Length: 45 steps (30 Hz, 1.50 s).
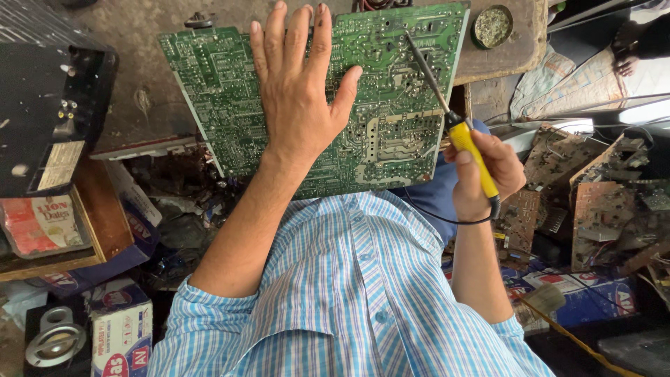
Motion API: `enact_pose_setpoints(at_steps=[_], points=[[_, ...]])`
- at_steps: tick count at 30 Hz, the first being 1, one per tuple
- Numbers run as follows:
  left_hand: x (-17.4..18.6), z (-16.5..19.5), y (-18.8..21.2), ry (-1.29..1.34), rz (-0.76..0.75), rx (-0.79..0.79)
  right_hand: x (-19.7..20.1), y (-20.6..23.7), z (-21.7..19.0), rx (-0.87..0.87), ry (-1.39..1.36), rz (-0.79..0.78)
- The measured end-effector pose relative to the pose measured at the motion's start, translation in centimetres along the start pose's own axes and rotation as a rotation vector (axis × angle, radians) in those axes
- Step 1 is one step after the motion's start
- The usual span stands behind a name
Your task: The person holds a large green circuit board steady on a cluttered workbench with one hand and applies a yellow-handled soldering iron to different points on the board with the other hand, repositioning the iron across various joints. The board is occasionally tilted and repositioned while soldering continues.
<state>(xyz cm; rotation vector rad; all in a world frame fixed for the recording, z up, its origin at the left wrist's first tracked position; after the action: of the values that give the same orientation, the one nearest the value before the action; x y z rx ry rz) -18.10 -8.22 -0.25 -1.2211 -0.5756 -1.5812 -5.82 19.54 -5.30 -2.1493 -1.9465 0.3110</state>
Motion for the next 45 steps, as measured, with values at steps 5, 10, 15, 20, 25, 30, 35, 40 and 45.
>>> enact_pose_setpoints(at_steps=[5, 10, 15, 20, 25, 30, 35, 40, 45], points=[[0.0, 0.0, 0.0, 0.000, -0.002, -0.001, -1.5, -0.2, -2.9, 0.148, 0.339, -0.034], [0.3, 0.0, 0.0, 0.003, -0.015, 0.008, -1.8, 0.0, -2.7, 0.117, 0.328, -0.021], [0.4, 0.3, -0.4, 0.053, -0.028, -0.003, -1.8, 0.0, -2.7, 0.125, 0.333, -0.024], [-0.2, 0.3, -0.4, 0.059, -0.056, 0.010, -1.9, -0.4, -3.4, 0.150, 0.401, -0.035], [-0.1, 0.5, -0.4, 0.063, -0.035, 0.007, -2.2, -0.2, -4.1, 0.171, 0.482, -0.047], [-0.1, 0.5, -0.3, 0.056, -0.054, -0.001, -1.4, 0.5, -1.1, 0.036, 0.161, 0.008], [0.1, 0.6, -0.5, 0.041, -0.031, -0.016, -0.8, 1.0, 2.8, -0.025, -0.257, 0.100], [0.3, 0.7, -0.6, 0.058, -0.047, -0.003, -0.7, 0.8, 3.8, -0.045, -0.377, 0.110], [0.7, 0.8, -0.7, 0.054, -0.053, 0.004, -0.6, 0.7, 2.3, -0.044, -0.260, 0.098]])
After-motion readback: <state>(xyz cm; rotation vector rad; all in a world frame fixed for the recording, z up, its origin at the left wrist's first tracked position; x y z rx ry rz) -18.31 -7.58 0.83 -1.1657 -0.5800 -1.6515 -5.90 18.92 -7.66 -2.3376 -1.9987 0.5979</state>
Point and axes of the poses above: each hand's wrist, its own y-axis away from the middle knuckle, its own x-axis out of the back of the hand, z = x × y, the point moved 10 cm from there along -y, towards the middle knuckle, and after that the axes turned 15 degrees about -z, right-handed, at the moved point
